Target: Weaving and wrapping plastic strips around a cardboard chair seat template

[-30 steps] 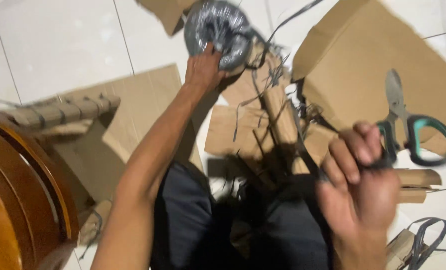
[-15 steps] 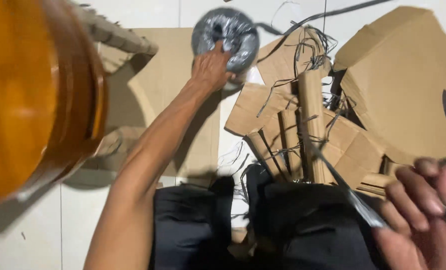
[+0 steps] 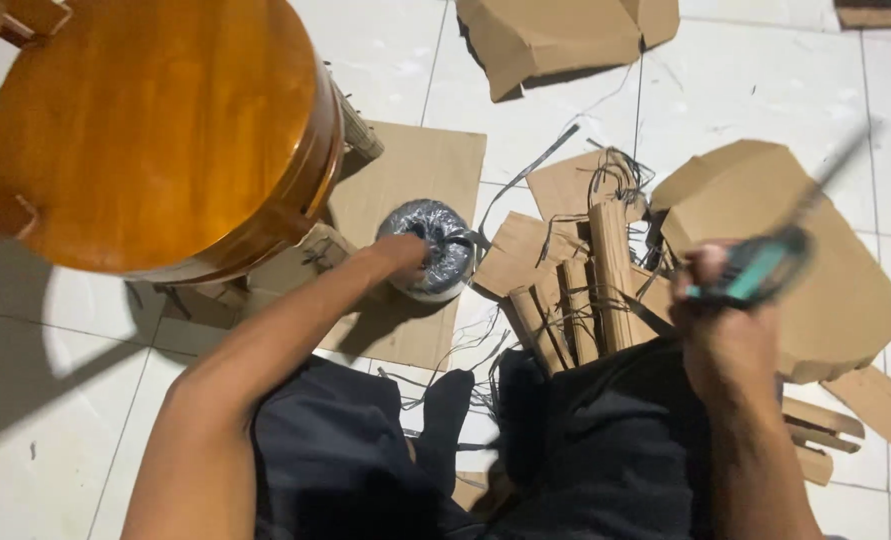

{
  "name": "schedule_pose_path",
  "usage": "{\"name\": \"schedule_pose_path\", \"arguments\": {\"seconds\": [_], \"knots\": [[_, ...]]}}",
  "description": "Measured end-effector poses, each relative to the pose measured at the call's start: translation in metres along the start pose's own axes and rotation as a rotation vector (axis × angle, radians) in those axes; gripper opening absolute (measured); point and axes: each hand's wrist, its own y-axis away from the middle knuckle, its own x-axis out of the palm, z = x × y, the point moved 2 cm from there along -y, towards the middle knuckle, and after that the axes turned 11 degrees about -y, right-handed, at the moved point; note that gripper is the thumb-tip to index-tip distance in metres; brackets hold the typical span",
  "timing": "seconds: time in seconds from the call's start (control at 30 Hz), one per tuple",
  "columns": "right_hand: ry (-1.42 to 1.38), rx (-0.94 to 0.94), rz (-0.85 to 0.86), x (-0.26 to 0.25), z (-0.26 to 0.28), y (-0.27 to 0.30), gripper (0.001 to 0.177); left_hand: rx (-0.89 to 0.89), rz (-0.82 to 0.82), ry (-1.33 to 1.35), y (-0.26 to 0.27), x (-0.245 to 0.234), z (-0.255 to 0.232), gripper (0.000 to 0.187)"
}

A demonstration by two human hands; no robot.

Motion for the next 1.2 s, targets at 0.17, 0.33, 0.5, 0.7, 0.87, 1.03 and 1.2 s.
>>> {"name": "schedule_pose_path", "arguments": {"seconds": [0.17,0.33,0.5,0.7,0.87,1.03,1.2], "knots": [[0.346,0.023,0.194,0.060,-0.008,-0.015,0.025,0.025,-0.194,0.283,0.029,-0.099,-0.049,0.035],[0.518,-0.397,0.502,0.092,-0.040,-0.035,0.016,0.106,-0.341,1.282,0.079,-0.162,-0.091,0.055],[0.764,-0.364,0.640,0.127,-0.051,-0.017,0.023,-0.117,-0.459,1.711,0.121,-0.147,-0.096,0.051],[1.054,-0.366,0.809,0.141,-0.032,0.007,0.032,-0.364,-0.606,1.509,0.178,-0.154,-0.124,0.031],[1.100,-0.385,0.699,0.154,-0.001,-0.029,0.034,-0.164,-0.875,1.691,0.153,-0.087,-0.124,0.024],[1.176,-0.398,0.533,0.110,-0.059,-0.129,0.042,-0.427,-0.804,1.507,0.030,0.111,-0.137,0.053],[1.181,-0.174,0.551,0.069,-0.088,-0.166,0.040,-0.804,-0.771,1.239,0.020,0.131,-0.121,0.040]]}}
